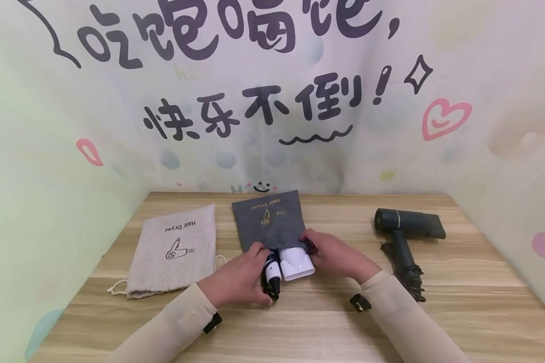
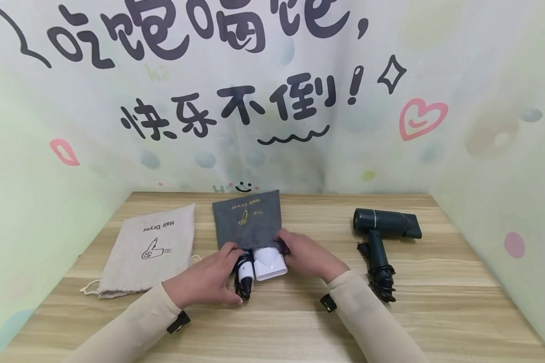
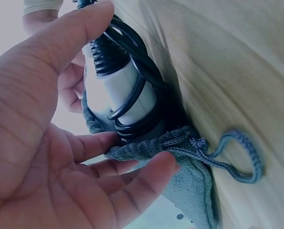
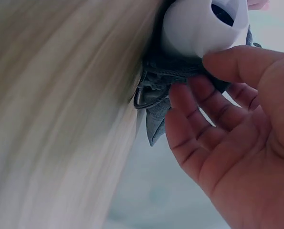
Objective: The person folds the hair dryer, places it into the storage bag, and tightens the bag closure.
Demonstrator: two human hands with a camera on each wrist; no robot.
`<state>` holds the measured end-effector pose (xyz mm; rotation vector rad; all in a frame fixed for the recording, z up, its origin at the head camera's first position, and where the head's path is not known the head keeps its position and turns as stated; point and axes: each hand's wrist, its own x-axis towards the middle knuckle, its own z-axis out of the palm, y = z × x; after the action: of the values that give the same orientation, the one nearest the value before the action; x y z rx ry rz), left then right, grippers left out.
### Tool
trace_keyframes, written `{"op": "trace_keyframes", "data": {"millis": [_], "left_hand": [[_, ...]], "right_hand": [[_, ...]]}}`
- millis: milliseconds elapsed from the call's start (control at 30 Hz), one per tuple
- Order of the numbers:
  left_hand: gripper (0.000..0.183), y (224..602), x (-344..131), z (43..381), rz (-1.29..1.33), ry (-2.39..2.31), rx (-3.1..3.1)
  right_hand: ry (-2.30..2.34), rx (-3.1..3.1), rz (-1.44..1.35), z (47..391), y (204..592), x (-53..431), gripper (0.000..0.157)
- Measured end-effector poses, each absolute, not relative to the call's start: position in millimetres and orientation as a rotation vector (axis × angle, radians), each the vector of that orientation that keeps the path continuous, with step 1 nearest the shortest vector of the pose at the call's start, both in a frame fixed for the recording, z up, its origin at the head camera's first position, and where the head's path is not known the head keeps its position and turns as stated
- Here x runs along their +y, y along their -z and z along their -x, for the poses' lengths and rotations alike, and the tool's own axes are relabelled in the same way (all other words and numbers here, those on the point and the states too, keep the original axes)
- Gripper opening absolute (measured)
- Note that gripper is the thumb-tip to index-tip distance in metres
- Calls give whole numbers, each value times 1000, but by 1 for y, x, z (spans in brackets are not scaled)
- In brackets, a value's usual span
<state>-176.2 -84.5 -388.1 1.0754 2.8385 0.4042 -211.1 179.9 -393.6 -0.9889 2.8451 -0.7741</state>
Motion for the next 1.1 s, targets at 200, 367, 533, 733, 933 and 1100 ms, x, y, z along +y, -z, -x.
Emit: {"op": "trace_keyframes", "data": {"millis": [200, 367, 533, 733, 933, 1100], "left_hand": [[94, 387, -83, 176, -1119, -379, 2857], [91, 388, -82, 173, -1163, -364, 2872], [88, 390, -81, 171, -1169, -360, 2883], [88, 390, -81, 170, -1159, -348, 2896], [89, 391, -79, 169, -1181, -338, 2925], [88, 393, -78, 170, -1188, -339, 2938]], "right_hand": [[777, 2856, 917, 211, 389, 180, 23], [819, 2875, 918, 210, 391, 178, 16], [887, 2955, 915, 208, 396, 176, 20], [930, 3071, 891, 204, 398, 173, 24], [945, 3017, 884, 203, 398, 173, 24], [954, 2875, 872, 205, 397, 176, 22]]}}
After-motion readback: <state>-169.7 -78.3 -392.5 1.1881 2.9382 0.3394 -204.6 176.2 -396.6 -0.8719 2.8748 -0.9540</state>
